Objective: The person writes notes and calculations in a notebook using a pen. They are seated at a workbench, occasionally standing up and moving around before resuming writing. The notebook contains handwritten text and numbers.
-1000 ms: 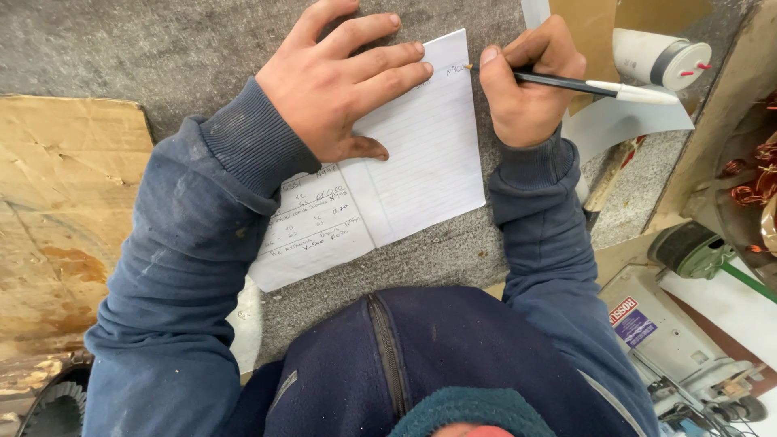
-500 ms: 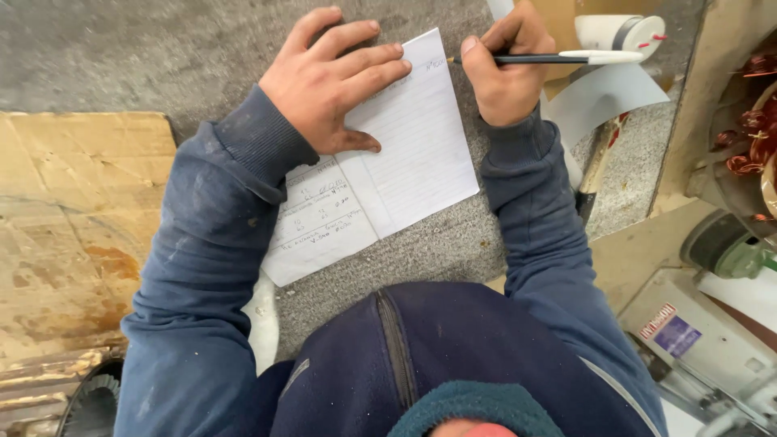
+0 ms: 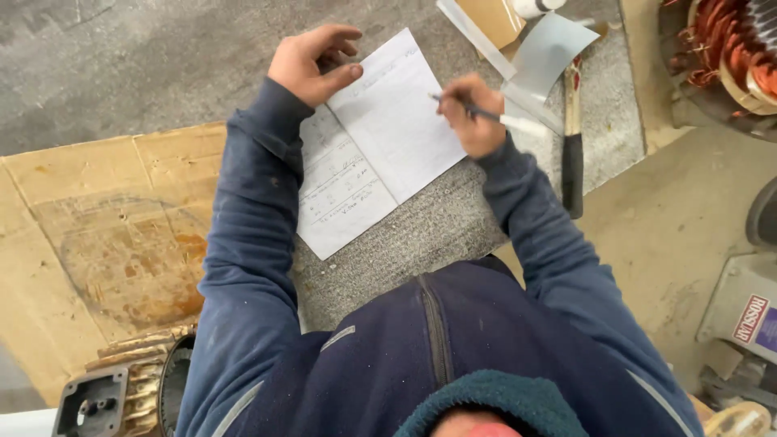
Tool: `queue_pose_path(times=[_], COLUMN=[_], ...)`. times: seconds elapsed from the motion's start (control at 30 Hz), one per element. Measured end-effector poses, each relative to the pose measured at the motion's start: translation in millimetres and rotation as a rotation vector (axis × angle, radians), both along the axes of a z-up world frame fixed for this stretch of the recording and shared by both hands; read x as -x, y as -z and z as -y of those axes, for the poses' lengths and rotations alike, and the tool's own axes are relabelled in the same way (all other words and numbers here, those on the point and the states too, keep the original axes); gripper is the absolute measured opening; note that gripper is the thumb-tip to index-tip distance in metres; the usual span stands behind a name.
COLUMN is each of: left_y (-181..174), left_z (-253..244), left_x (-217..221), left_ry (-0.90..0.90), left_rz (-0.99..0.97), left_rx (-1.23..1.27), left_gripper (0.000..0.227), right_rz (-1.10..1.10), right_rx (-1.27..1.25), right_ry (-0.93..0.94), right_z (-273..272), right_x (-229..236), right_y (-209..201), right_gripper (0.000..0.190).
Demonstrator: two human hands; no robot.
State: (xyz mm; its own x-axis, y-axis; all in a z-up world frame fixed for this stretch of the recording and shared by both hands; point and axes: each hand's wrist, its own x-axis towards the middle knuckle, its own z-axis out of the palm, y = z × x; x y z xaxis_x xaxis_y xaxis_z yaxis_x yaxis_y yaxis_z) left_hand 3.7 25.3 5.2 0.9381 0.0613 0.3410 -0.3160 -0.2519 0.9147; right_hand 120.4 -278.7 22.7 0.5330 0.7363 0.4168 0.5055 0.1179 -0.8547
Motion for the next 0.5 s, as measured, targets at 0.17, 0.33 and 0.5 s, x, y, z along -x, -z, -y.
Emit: queue_pose_path(times=[0.17, 0.33, 0.5], left_y=[7.5, 11.2, 44.3], left_z=[21.8, 56.6, 59.8], left_x=[-8.3, -5.9, -14.1], left_ry=[-0.117, 0.036, 0.191], left_rz=[-0.109, -0.179, 0.037], left_rx=[-0.568, -0.528, -0.308], left_gripper=[0.040, 0.044, 0.028], right_rz=[0.153, 0.122, 0.098], right_rx=[0.354, 0.309, 0.207], right_ry=[0.080, 0.360, 0.413], right_z=[104.9, 164.9, 200.2], right_x=[97.7, 179.7, 249.5], right_y=[-4.5, 24.8, 27.3], right_gripper=[0.040, 0.035, 0.030])
